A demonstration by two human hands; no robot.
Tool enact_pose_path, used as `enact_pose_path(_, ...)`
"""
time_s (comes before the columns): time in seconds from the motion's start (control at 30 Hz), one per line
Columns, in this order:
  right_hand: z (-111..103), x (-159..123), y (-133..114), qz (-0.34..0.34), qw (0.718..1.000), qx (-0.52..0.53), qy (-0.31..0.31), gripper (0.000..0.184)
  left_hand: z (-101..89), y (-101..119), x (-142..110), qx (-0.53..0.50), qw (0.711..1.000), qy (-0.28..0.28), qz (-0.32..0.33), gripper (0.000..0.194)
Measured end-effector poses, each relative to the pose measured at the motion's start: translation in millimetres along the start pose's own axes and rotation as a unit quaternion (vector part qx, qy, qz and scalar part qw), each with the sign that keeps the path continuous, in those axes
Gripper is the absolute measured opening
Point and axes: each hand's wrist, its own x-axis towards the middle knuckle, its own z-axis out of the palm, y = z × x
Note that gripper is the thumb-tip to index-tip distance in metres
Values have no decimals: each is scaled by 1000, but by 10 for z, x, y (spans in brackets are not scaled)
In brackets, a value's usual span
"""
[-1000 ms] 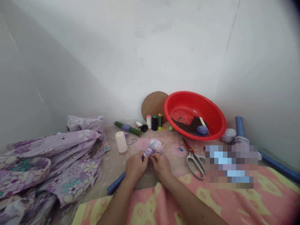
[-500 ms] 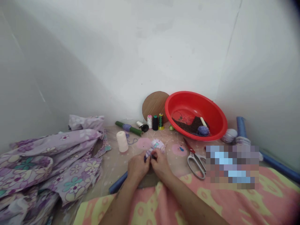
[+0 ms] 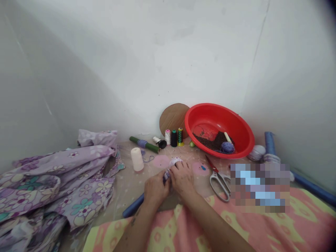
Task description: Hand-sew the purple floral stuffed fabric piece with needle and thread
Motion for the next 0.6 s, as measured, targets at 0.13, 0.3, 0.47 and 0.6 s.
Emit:
enact_pose_path(0.13, 43, 23, -21, -37, 999, -32, -19, 12, 20, 10, -14, 1, 1000, -8, -4, 36)
enact_pose_path(0.3, 103, 42, -52, -46, 998, -37, -20, 10, 27, 15, -29, -15, 1000, -8, 20, 35)
enact_pose_path(0.47, 108, 96, -54, -12, 1000, -16, -2, 13, 24, 34, -33, -10, 1000, -22, 4, 36)
enact_pose_path(0.6, 48, 131, -40, -7, 999, 31, 4, 15, 30, 33, -26, -10, 1000, -20, 6, 38)
